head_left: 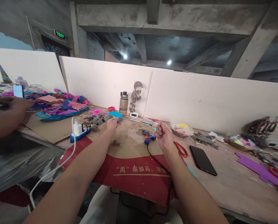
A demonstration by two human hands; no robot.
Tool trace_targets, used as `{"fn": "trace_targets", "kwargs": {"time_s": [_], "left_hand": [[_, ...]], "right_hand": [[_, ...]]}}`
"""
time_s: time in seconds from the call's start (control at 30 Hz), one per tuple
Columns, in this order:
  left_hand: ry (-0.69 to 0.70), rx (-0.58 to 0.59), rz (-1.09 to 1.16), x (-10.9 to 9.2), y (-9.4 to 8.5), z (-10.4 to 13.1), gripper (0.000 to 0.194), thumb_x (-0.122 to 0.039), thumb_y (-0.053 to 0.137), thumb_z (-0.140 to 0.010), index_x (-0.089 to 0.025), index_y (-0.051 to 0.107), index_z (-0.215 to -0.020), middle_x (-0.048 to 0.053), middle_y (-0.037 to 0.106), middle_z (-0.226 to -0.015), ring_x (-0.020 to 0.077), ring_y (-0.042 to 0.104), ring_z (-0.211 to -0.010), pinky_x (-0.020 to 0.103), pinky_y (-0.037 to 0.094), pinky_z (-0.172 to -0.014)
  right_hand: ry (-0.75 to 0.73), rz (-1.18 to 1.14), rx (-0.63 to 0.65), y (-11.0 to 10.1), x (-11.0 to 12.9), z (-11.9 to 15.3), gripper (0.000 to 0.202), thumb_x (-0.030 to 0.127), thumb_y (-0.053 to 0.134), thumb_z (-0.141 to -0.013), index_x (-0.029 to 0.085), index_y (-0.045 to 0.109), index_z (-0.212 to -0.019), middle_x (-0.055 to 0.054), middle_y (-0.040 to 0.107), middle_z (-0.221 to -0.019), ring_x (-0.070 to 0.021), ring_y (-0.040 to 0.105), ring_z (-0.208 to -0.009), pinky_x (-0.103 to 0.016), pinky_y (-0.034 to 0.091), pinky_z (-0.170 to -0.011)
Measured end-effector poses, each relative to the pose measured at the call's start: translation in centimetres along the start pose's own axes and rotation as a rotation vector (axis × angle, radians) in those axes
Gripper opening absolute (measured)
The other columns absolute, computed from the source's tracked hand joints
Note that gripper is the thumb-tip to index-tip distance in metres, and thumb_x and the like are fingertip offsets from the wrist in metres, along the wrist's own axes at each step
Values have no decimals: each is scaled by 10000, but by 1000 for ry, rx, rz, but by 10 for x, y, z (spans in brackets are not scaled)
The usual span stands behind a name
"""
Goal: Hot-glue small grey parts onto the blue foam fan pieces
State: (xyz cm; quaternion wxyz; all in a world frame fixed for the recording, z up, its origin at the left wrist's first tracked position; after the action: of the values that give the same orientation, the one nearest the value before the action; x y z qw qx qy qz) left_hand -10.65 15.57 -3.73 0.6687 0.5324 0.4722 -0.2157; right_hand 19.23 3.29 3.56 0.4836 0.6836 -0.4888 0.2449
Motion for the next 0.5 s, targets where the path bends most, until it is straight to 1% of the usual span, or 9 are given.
{"fn": "trace_targets", "kwargs": {"time_s": [0.07,0.13,0.23,0.27,0.33,0.43,0.5], "left_hand": [[13,-16,20,0,-4,-2,171,-119,586,-807,-139,498,-661,-10,522,-604,103,580,-644,298,564,-734],[22,-31,28,1,-7,-2,151,-127,591,-807,-128,515,-677,4,540,-621,106,585,-648,301,564,-733],[34,-49,14,1,-11,-3,119,-115,596,-798,-113,541,-692,25,562,-637,117,600,-656,301,565,-715],[39,-51,10,1,-12,-4,114,-113,603,-792,-112,545,-693,23,560,-634,119,601,-656,300,566,-711],[48,-56,6,0,-14,-4,123,-119,621,-781,-115,543,-686,12,546,-624,118,599,-656,300,566,-708],[54,-63,10,-1,-15,-5,154,-118,627,-780,-118,535,-656,15,542,-626,123,601,-662,307,563,-713],[56,-70,17,-3,-16,-6,168,-106,611,-791,-120,537,-641,28,551,-632,131,607,-667,313,561,-714]], "right_hand": [[-22,-29,-2,-4,3,2,320,480,675,-698,208,508,-714,71,318,-599,-57,201,-461,-199,158,-398],[-23,-38,17,-5,2,5,315,457,679,-702,205,491,-693,69,322,-604,-55,207,-466,-197,162,-399],[32,-24,67,2,-5,10,280,422,671,-718,194,513,-679,66,316,-591,-48,226,-468,-202,162,-410],[48,-29,66,3,-7,11,269,409,669,-721,190,520,-677,64,316,-591,-46,231,-469,-203,159,-413],[48,-52,24,-1,-5,10,269,392,681,-704,185,512,-669,65,316,-596,-39,222,-469,-200,147,-411],[6,-123,-67,-16,6,3,300,374,720,-640,183,490,-667,78,302,-596,-35,181,-467,-184,135,-391],[-16,-190,-76,-26,16,-2,279,353,720,-641,181,505,-688,84,269,-593,-38,178,-466,-171,154,-379]]}}
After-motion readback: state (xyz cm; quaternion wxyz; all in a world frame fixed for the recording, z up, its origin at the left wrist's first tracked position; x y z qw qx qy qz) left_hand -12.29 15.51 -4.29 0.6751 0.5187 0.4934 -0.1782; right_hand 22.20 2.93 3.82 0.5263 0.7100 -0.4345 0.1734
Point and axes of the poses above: each hand's wrist, its own z-axis away from the middle knuckle, its own y-axis out of the palm, x = y × z, the point moved 8 cm from there along -z, towards the middle knuckle
